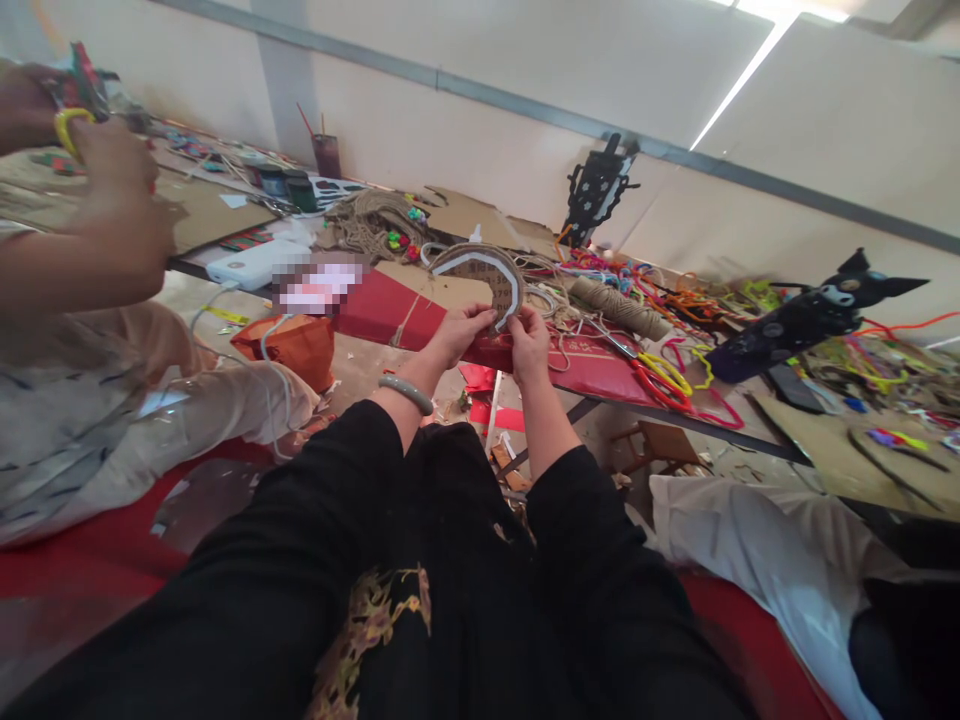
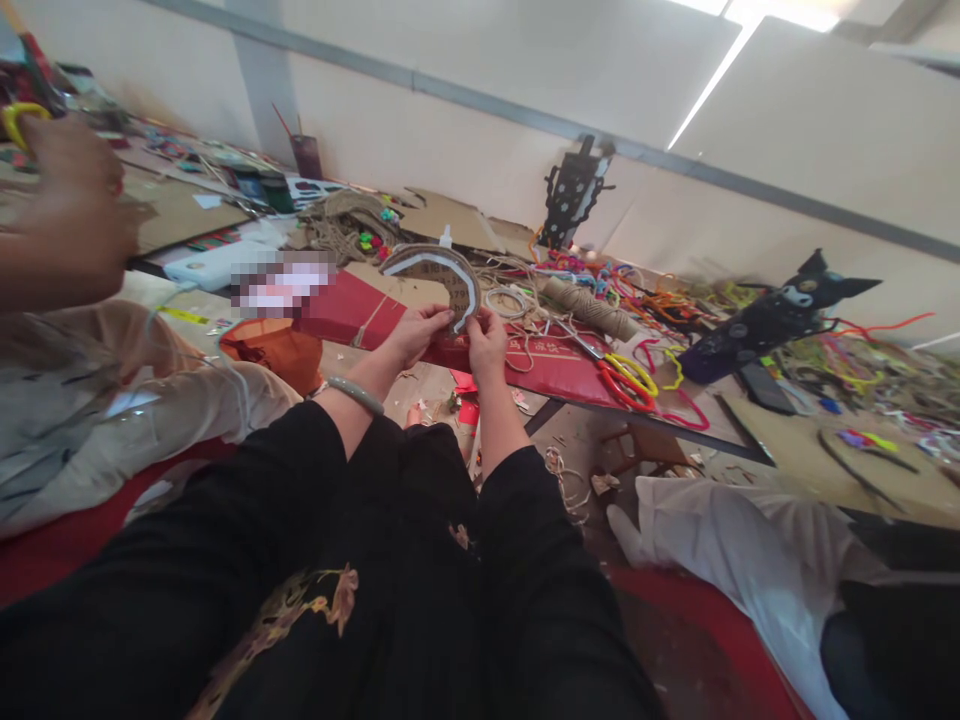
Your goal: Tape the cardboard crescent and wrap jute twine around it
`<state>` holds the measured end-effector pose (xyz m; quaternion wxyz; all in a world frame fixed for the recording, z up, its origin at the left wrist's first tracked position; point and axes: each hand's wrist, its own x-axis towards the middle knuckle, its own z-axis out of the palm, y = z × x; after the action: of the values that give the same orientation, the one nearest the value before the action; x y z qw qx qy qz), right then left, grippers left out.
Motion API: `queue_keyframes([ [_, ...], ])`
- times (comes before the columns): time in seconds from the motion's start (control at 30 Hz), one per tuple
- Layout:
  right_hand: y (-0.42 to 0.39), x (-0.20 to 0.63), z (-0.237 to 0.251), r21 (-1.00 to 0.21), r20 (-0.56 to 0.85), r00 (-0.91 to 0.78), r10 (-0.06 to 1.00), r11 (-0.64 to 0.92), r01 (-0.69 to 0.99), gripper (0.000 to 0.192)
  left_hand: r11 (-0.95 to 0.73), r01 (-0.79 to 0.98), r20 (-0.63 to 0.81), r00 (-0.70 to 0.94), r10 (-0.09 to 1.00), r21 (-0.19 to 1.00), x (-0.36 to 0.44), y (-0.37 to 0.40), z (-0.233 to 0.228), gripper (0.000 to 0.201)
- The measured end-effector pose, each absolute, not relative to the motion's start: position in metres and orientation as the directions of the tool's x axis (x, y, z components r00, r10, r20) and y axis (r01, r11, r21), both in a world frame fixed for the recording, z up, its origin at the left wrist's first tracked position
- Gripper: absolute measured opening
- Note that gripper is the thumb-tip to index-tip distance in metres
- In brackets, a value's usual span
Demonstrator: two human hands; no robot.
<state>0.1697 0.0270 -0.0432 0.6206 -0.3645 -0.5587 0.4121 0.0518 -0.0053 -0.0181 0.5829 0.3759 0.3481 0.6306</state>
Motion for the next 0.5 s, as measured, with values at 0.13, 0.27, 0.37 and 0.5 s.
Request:
queue_keyframes([
  [0.13,0.0264,0.1687,-0.0428,-0.916,0.385,0.01,0.923,0.383,-0.118,0.034,-0.08,-0.478,0.056,-0.063,0.996,0.874,0.0515,-0.0045,-0.018,0.005],
  [0.27,0.0248,0.1677,-0.0421,-0.919,0.379,-0.028,0.925,0.373,-0.131,0.036,-0.093,-0.492,0.049,-0.1,0.994,0.866,0.0504,-0.0033,-0.0182,0.004],
  [0.37,0.0243,0.1678,-0.0416,-0.926,0.367,-0.056,0.929,0.358,-0.12,0.035,-0.1,-0.504,0.043,-0.124,0.991,0.858,0.05,-0.0019,-0.0186,0.003],
  [0.5,0.0239,0.1681,-0.0405,-0.927,0.368,-0.062,0.928,0.361,-0.101,0.033,-0.112,-0.53,0.037,-0.15,0.988,0.841,0.0496,-0.0012,-0.0181,0.004],
])
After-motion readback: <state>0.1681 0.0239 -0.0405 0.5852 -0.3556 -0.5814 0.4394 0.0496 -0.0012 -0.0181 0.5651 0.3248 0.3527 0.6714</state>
